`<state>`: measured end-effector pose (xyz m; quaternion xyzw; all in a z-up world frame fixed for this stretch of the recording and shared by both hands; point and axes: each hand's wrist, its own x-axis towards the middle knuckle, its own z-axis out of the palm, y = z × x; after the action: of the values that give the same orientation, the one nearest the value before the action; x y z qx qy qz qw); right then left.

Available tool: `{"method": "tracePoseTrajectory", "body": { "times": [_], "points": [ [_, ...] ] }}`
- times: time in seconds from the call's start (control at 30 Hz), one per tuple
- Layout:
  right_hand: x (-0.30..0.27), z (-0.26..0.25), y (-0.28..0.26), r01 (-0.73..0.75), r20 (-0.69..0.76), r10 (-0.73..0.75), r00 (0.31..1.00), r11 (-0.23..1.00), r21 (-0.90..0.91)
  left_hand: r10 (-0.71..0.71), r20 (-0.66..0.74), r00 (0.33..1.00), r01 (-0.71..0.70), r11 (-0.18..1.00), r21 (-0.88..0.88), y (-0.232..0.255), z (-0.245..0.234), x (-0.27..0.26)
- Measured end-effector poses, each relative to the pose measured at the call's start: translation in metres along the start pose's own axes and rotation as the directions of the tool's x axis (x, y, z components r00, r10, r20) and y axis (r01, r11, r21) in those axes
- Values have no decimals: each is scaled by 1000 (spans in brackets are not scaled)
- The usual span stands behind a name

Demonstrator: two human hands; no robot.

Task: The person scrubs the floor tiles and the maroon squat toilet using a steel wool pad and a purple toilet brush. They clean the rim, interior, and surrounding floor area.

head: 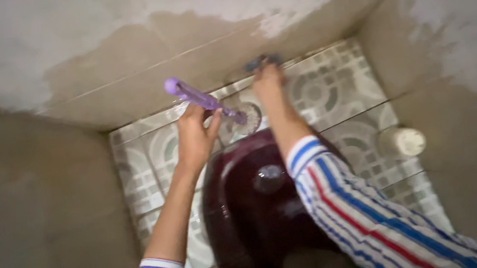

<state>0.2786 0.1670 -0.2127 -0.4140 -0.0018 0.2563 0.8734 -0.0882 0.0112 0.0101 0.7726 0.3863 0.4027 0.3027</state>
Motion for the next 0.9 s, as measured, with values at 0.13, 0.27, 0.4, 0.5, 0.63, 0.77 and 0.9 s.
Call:
{"method": "tracePoseTrajectory", "body": {
  "times": [0.13, 0.27, 0.4, 0.5, 0.63, 0.77, 0.9],
  "points": [
    [0, -44, -13, 85, 77, -85, 993, 996, 5, -180, 45, 983, 174, 979, 110, -13, -21, -43],
    [-4, -7, -57, 409, 37, -410, 911, 892, -193, -48, -9, 999, 49, 984, 172, -13, -57, -34],
    [-157, 23, 4, 482, 220, -438, 872, 687, -544, -102, -48, 994, 105, 992, 72, -21, -83, -58],
    [-236, 35, 49, 559, 403, -399, 824, 450, -697, -128, -99, 987, 143, 975, 168, -27, -87, -56],
    [-192, 27, 42, 589, 375, -459, 806, 549, -593, -158, -89, 983, 164, 984, 64, -30, -93, -63],
    [-69, -11, 13, 471, 131, -533, 836, 575, -669, -200, -137, 970, 209, 976, 54, -28, -104, -79],
    [3, -53, 24, 373, 12, -426, 905, 778, -506, -184, -143, 972, 198, 976, 86, -29, -115, -94]
  ]
}}
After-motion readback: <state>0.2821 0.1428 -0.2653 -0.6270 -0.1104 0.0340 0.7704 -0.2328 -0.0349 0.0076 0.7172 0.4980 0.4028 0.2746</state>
